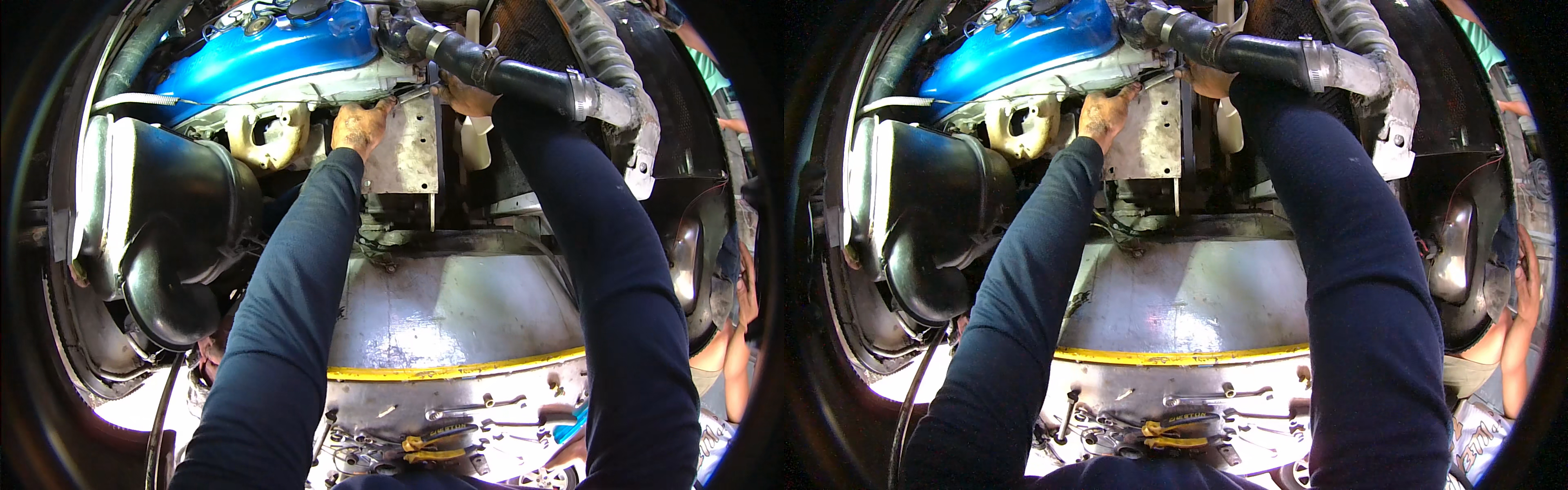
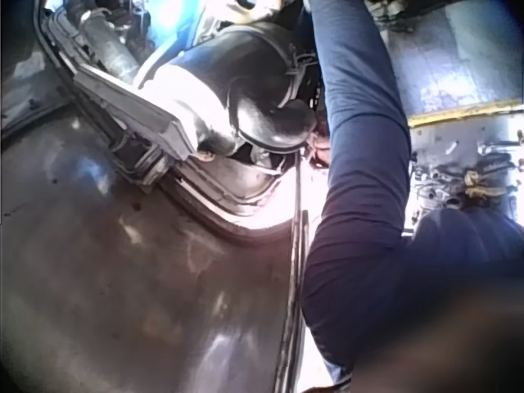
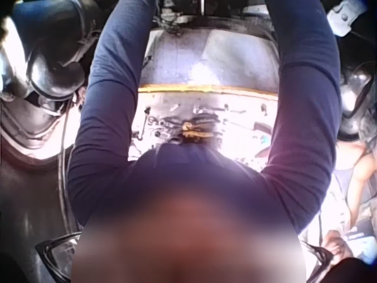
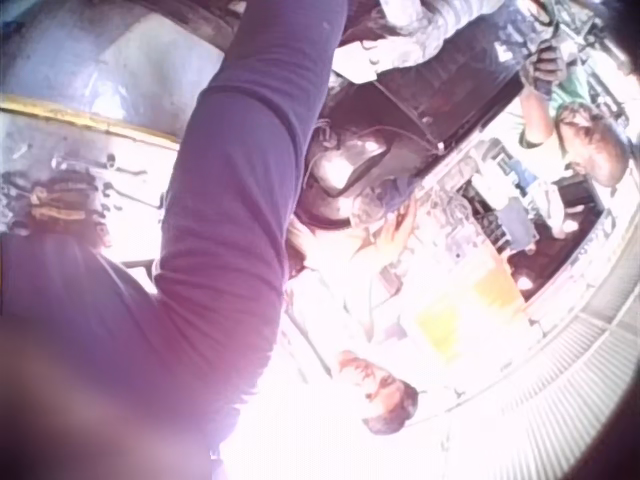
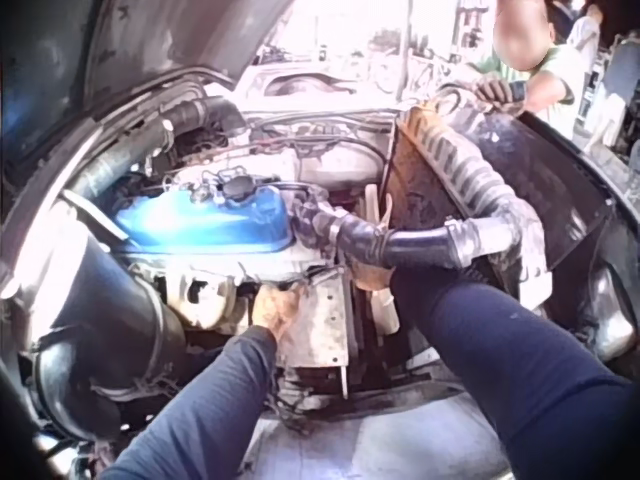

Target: The person works inside the engine bay of a car, using wrenches and sockets to tighten bolts on a metal bracket near the radiator. They repeatedly reach into the engine compartment, adjust fasteners, and place tools on the hood. Another person is visible nearby but not directly involved in the task.

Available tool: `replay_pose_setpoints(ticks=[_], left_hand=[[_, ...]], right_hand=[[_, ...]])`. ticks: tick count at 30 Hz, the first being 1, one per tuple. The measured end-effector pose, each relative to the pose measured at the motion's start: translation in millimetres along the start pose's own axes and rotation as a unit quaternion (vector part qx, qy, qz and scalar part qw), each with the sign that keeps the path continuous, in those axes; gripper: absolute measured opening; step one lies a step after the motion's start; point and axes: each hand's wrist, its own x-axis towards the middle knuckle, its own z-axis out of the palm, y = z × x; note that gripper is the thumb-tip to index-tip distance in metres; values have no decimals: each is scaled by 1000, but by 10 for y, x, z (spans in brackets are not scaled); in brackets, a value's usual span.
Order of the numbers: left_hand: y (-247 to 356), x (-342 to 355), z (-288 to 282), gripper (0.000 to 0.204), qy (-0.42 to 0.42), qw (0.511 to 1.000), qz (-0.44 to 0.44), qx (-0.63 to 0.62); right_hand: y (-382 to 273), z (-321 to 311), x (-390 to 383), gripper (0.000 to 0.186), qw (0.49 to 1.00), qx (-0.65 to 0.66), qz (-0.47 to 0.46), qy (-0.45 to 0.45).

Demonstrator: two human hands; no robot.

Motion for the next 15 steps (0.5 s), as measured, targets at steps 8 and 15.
replay_pose_setpoints(ticks=[8, 15], left_hand=[[-21, -45, -57, 41, 20, 985, 87, 146], [118, -181, -147, 77, 12, 997, -17, -72]], right_hand=[[-59, -107, 147, 56, 942, -71, -102, -310], [-301, -643, 161, 68, 893, 137, 224, -366]])
